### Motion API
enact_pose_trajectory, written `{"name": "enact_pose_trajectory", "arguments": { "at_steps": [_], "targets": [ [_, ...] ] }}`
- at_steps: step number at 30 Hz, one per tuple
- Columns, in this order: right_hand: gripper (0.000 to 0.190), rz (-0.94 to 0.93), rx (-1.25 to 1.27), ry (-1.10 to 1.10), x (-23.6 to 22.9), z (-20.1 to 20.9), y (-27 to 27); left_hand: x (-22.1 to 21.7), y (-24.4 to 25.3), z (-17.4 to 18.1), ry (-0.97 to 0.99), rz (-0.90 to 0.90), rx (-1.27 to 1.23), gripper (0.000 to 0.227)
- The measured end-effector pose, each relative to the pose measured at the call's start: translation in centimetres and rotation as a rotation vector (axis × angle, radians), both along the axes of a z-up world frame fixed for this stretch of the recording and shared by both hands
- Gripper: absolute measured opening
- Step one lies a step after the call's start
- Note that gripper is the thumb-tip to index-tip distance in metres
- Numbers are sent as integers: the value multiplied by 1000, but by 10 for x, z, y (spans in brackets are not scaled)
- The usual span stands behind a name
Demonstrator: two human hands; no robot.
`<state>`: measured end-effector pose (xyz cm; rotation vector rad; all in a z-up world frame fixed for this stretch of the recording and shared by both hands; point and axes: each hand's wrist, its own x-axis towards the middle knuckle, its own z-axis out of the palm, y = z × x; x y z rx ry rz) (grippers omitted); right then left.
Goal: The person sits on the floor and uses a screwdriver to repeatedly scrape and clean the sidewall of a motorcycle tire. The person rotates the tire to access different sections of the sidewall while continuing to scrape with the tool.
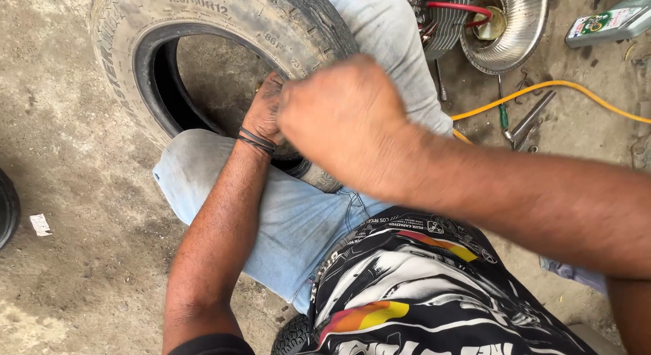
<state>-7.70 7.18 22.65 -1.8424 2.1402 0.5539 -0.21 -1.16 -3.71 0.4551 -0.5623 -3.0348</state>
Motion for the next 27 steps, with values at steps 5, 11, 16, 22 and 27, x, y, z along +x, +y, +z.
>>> {"name": "enact_pose_trajectory", "arguments": {
  "at_steps": [5, 11, 16, 22, 27],
  "targets": [
    [17, -103, -248, 250, 45, -29, 21, 0, -1, 5, -31, -40, -80, 54],
    [18, -263, -369, 155, 54, -46, 60, 0, -1, 27, 84, -21, 32, 57],
    [14, -329, -491, -37, 50, -74, 90, 3, 2, 28, 78, -19, 43, 56],
    [17, -322, -598, -140, 47, -102, 102, 4, -1, 28, 66, -17, 47, 57],
    [25, -334, -575, -216, 42, -118, 104, 5, -1, 25, 62, -18, 45, 56]
  ]
}}
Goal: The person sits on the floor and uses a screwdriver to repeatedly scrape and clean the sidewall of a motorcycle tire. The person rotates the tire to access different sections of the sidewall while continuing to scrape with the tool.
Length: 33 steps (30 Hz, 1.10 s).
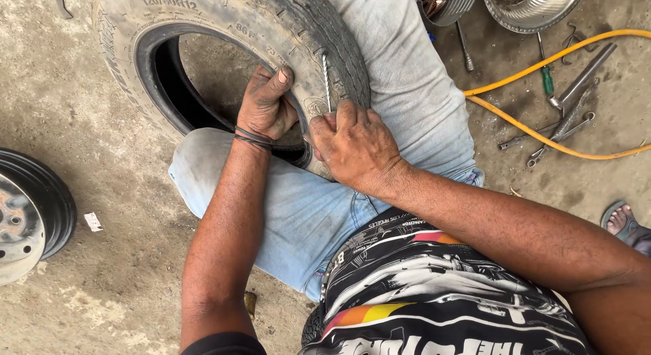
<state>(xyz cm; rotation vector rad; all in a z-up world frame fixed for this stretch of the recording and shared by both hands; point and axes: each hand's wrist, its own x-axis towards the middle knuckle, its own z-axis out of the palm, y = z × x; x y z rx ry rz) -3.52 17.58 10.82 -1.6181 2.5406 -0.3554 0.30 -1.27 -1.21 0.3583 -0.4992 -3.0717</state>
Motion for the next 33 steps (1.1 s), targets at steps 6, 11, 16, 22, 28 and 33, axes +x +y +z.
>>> {"name": "enact_pose_trajectory", "arguments": {
  "at_steps": [6, 11, 16, 22, 28, 33],
  "targets": [
    [19, -38, 93, 158, 4, -4, -11, -1, 0, -6, 5, 9, 31, 54],
    [15, -58, 244, 302, 11, 4, -29, -6, 1, -6, 20, 37, -11, 58],
    [17, -93, 342, 227, 22, 11, -51, 4, -1, -8, -23, 21, -62, 66],
    [28, -100, 246, -57, 8, 33, -65, 3, -6, -20, -79, 45, -165, 68],
    [19, 9, 415, -363, -23, 88, -92, 12, -11, -51, -184, 67, -130, 57],
    [47, -76, 656, -650, -95, 112, -112, 20, -6, -57, -26, 52, -4, 49]
  ]
}}
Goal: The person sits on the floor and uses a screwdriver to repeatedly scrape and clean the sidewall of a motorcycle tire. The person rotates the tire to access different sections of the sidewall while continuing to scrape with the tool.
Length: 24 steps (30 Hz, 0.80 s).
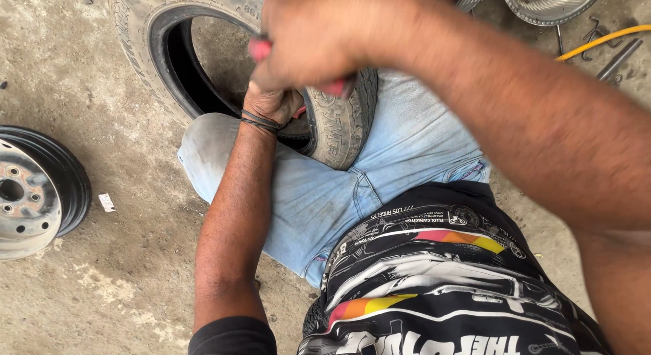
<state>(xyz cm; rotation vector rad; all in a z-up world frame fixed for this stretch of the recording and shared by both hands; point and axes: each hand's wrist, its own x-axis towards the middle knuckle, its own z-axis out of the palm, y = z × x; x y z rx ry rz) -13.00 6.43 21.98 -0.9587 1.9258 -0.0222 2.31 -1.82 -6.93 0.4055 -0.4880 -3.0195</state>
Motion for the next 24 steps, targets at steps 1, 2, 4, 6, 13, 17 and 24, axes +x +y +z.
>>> {"name": "enact_pose_trajectory", "arguments": {
  "at_steps": [1, 2, 4, 6, 13, 17, 24],
  "targets": [
    [52, 35, -46, -25, -11, -5, 2, -2, 1, 4, 28, -22, -16, 48],
    [56, 68, -90, -47, -25, -10, 4, -5, 1, 11, 58, -45, -31, 47],
    [62, 64, -119, -145, -46, -23, 3, -12, 1, 27, 91, -68, -55, 49],
    [68, -12, -94, -294, -63, -38, -1, -16, 3, 42, 99, -70, -76, 56],
    [46, -48, 18, -95, -95, -37, 74, -19, 4, 61, 77, -112, -47, 56],
    [37, 110, -350, 70, -71, -16, 122, -17, 9, 58, 49, -118, 0, 55],
    [28, 130, -339, 149, -59, 6, 89, -19, 8, 57, 34, -131, 86, 53]
  ]
}}
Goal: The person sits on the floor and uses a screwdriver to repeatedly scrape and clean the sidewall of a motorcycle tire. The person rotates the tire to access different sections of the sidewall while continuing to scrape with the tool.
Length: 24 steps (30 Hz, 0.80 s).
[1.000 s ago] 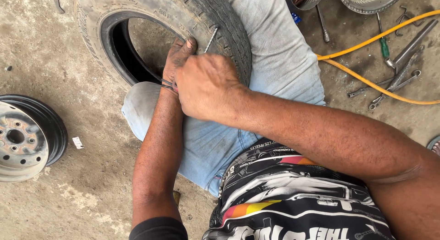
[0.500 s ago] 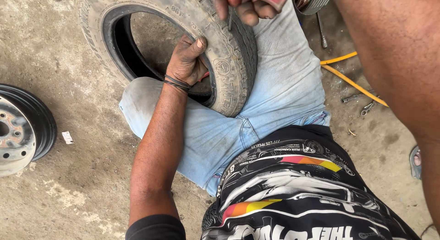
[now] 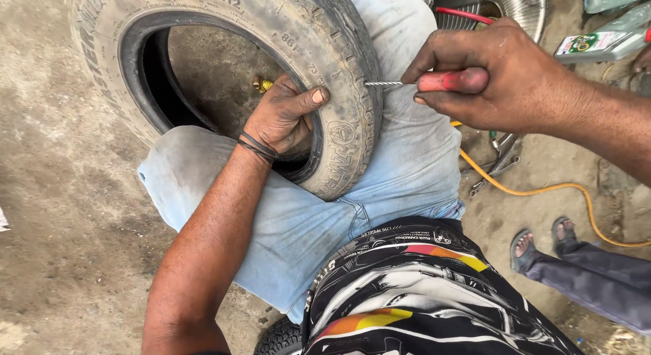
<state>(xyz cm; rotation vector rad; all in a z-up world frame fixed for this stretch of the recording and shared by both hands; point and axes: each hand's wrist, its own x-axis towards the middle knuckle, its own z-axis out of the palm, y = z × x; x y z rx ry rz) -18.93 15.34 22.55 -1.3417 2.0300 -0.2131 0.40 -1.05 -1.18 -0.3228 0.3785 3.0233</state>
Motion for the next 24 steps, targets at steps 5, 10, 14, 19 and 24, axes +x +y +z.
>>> {"name": "enact_pose_trajectory", "arguments": {
  "at_steps": [5, 10, 14, 19, 24],
  "targets": [
    [26, 201, 15, 100, 2, 16, -34, -9, -2, 4, 29, -19, 8, 52],
    [16, 498, 458, 492, 25, 36, -88, -10, -4, 8, 16, -45, 4, 52],
    [10, 683, 440, 499, 28, 23, -125, -13, -1, 0, 22, -40, -42, 51],
    [9, 678, 294, 257, 25, -12, -151, -5, 0, -14, -16, 32, -38, 54],
    [10, 598, 244, 32, 1, -58, -149, -6, -4, -12, 84, -60, -93, 42]
  ]
}}
